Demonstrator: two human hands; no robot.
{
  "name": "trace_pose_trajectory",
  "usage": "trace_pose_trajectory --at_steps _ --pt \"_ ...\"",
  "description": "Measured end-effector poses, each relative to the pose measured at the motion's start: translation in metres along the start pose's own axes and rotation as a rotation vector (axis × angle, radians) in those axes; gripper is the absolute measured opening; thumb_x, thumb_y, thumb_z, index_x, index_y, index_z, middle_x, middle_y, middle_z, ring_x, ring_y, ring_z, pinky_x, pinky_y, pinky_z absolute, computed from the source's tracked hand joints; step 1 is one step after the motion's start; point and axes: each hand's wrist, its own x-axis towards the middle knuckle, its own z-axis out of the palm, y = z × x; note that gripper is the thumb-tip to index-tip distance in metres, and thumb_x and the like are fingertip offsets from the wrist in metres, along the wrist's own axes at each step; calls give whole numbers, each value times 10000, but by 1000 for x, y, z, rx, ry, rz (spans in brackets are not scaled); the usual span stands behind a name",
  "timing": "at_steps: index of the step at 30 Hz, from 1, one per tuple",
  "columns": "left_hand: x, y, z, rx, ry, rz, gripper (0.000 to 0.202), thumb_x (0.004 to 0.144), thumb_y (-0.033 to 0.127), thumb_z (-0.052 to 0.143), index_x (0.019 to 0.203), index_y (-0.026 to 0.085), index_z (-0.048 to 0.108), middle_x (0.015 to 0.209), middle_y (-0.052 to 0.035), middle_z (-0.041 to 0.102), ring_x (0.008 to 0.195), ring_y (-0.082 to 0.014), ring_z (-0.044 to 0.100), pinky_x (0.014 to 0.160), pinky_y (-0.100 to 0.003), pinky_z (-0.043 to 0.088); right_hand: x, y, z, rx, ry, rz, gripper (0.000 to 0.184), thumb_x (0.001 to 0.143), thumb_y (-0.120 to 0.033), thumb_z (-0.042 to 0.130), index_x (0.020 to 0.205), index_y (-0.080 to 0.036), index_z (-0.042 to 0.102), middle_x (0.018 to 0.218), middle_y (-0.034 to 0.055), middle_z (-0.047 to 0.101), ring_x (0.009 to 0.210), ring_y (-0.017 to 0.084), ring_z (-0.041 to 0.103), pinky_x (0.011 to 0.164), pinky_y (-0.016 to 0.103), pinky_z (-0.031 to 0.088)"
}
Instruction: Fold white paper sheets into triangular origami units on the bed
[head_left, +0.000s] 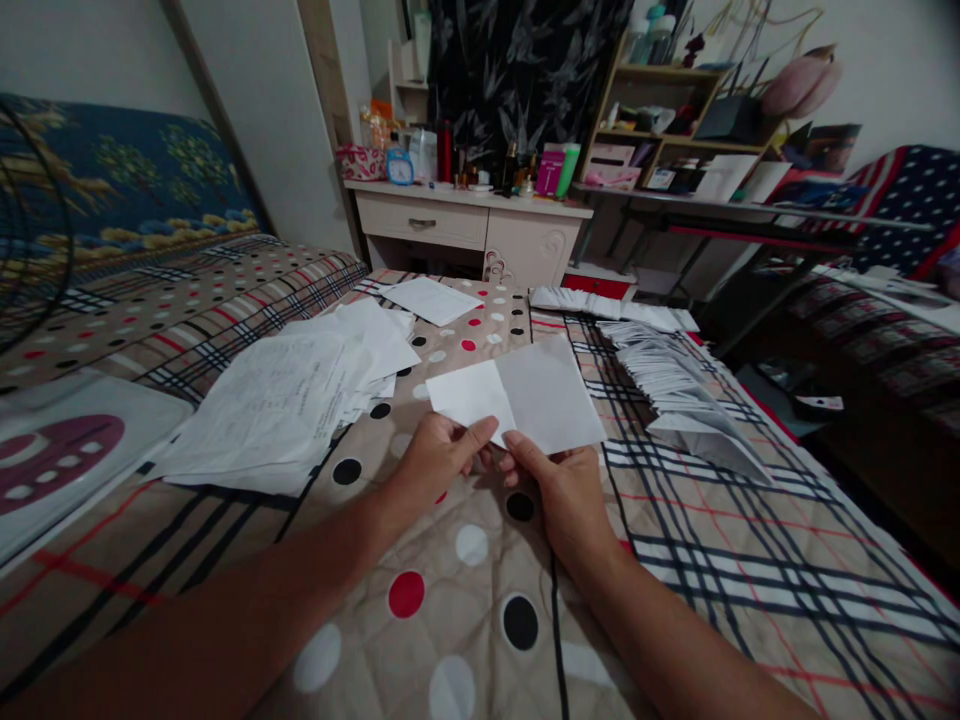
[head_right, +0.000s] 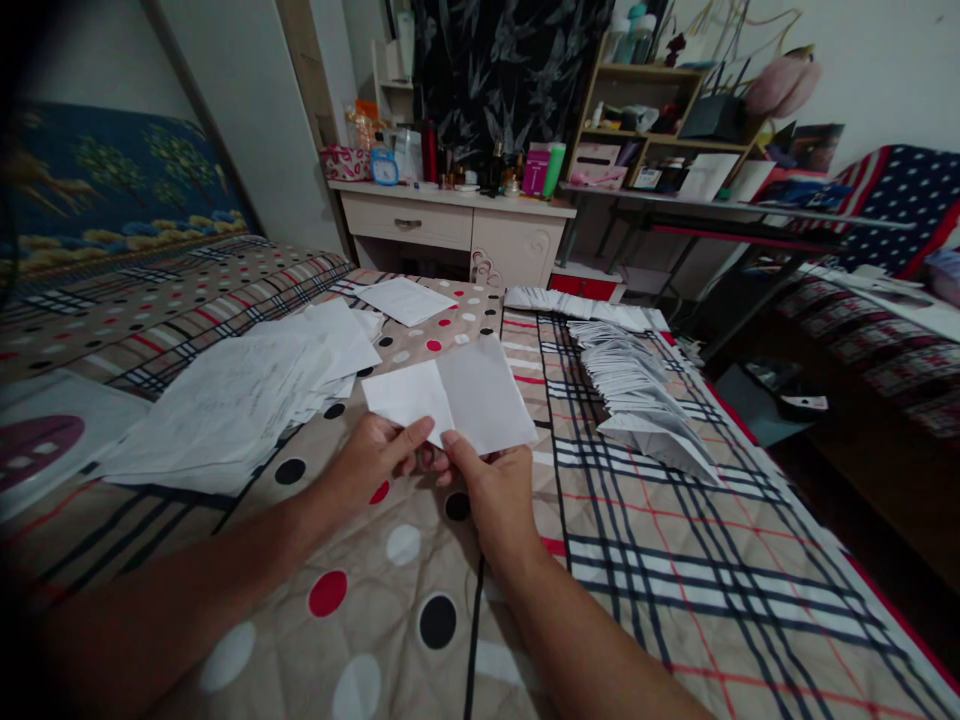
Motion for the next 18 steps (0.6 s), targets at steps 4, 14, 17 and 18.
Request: trace_pose_trajectory --at_steps 4,14,17,18 --pt "3 2 -4 34 57 -23 324 748 447 646 669 135 610 530 -13 600 405 -86 480 389 -200 290 4 3 -4 8 6 46 243 733 -370 731 720 -142 646 539 7 619 426 106 497 419 220 381" --pt "19 -3 -46 542 -80 -112 367 775 458 622 580 149 591 524 -25 602 401 -96 483 397 -206 340 42 5 -55 -410 80 -357 217 734 -132 608 926 -211 670 884 22 645 790 165 602 661 275 473" --pt "21 -3 -46 454 -54 -145 362 768 470 625 612 148 568 520 5 565 391 -74 443 386 -190 307 45 6 -58 -699 -54 -610 352 707 -36 568 956 -241 710 1144 61 610 1105 225 558 916 382 451" --pt "21 -2 -46 394 -33 -166 358 765 470 626 629 146 557 514 19 543 387 -63 421 381 -180 286 45 6 -57 -765 -94 -668 376 712 -29 575 980 -252 717 1218 65 583 1173 238 523 983 414 413"
